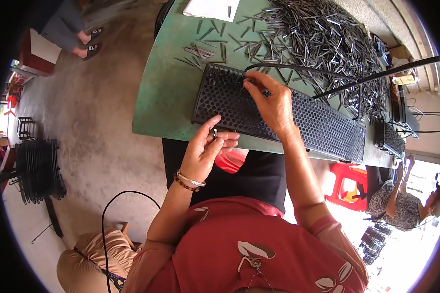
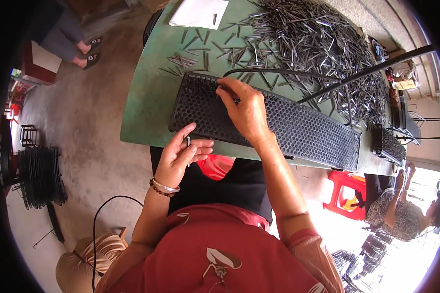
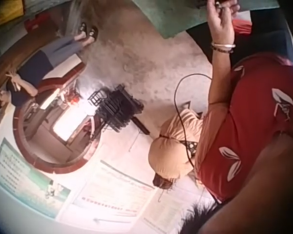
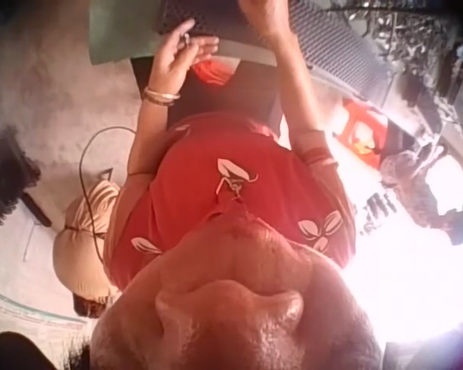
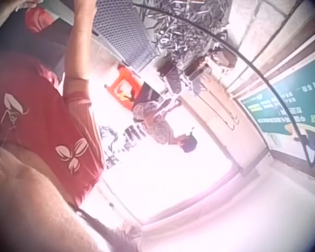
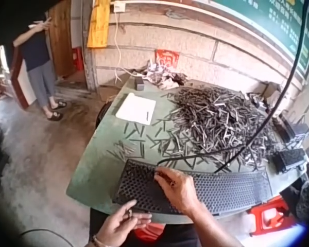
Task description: Inserting small metal clips into the holes of a black perforated frame or speaker grille.
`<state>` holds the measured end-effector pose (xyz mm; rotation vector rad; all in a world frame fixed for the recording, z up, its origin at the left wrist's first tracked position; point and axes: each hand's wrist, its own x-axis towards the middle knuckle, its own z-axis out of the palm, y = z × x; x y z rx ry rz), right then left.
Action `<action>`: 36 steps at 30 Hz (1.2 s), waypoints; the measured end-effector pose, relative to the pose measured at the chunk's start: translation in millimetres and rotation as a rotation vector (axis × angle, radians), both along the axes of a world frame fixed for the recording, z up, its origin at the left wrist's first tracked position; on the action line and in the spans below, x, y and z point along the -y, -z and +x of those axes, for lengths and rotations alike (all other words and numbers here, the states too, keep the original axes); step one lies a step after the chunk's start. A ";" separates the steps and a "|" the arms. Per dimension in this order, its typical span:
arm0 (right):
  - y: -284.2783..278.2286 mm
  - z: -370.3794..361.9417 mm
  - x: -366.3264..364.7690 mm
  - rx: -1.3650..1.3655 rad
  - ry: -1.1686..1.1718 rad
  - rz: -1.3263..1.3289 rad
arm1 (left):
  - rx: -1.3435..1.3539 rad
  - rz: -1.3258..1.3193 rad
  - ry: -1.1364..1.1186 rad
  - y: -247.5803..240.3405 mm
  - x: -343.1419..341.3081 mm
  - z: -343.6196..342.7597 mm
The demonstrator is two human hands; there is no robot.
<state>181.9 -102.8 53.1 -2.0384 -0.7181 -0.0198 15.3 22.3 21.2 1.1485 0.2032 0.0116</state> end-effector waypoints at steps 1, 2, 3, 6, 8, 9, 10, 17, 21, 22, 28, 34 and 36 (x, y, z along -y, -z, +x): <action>-0.2 -0.1 0.3 0.049 -0.011 -0.015 | 0.001 -0.001 0.001 -0.7 0.1 0.3; -0.6 -0.2 0.5 0.050 -0.010 -0.016 | -0.012 0.002 0.005 -2.1 0.4 0.5; -1.3 -0.3 0.5 0.107 -0.027 -0.030 | -0.026 0.004 0.010 -2.8 0.6 0.8; -4.1 0.7 -0.3 0.223 -0.069 -0.055 | -0.019 -0.002 0.009 -2.6 1.5 1.6; -5.2 0.5 -0.6 0.281 -0.093 -0.065 | -0.025 0.003 0.008 -2.9 1.8 1.8; -5.5 -0.2 -0.4 0.278 -0.092 -0.068 | -0.031 0.009 0.006 -3.0 2.0 1.8; -5.6 -0.7 -0.7 0.276 -0.092 -0.071 | -0.031 0.009 0.006 -2.4 2.2 1.6; -1.0 0.2 -1.9 0.207 -0.031 -0.050 | -0.025 0.008 0.000 -1.2 3.2 0.3; -4.3 -0.7 -0.9 0.239 -0.062 -0.062 | -0.027 0.008 -0.005 -2.2 3.4 -0.4; -5.0 -1.2 -0.4 0.250 -0.078 -0.066 | -0.027 0.007 -0.005 -2.0 3.7 -0.5; 0.7 0.1 -1.7 0.291 -0.044 -0.064 | -0.035 0.003 -0.006 -2.0 3.8 -0.8; 4.6 -0.4 -0.5 0.198 -0.061 -0.021 | -0.035 0.009 -0.015 -0.4 4.1 -1.3; 5.2 0.0 0.3 0.232 -0.053 -0.032 | -0.031 -0.004 -0.017 -0.3 4.4 -1.3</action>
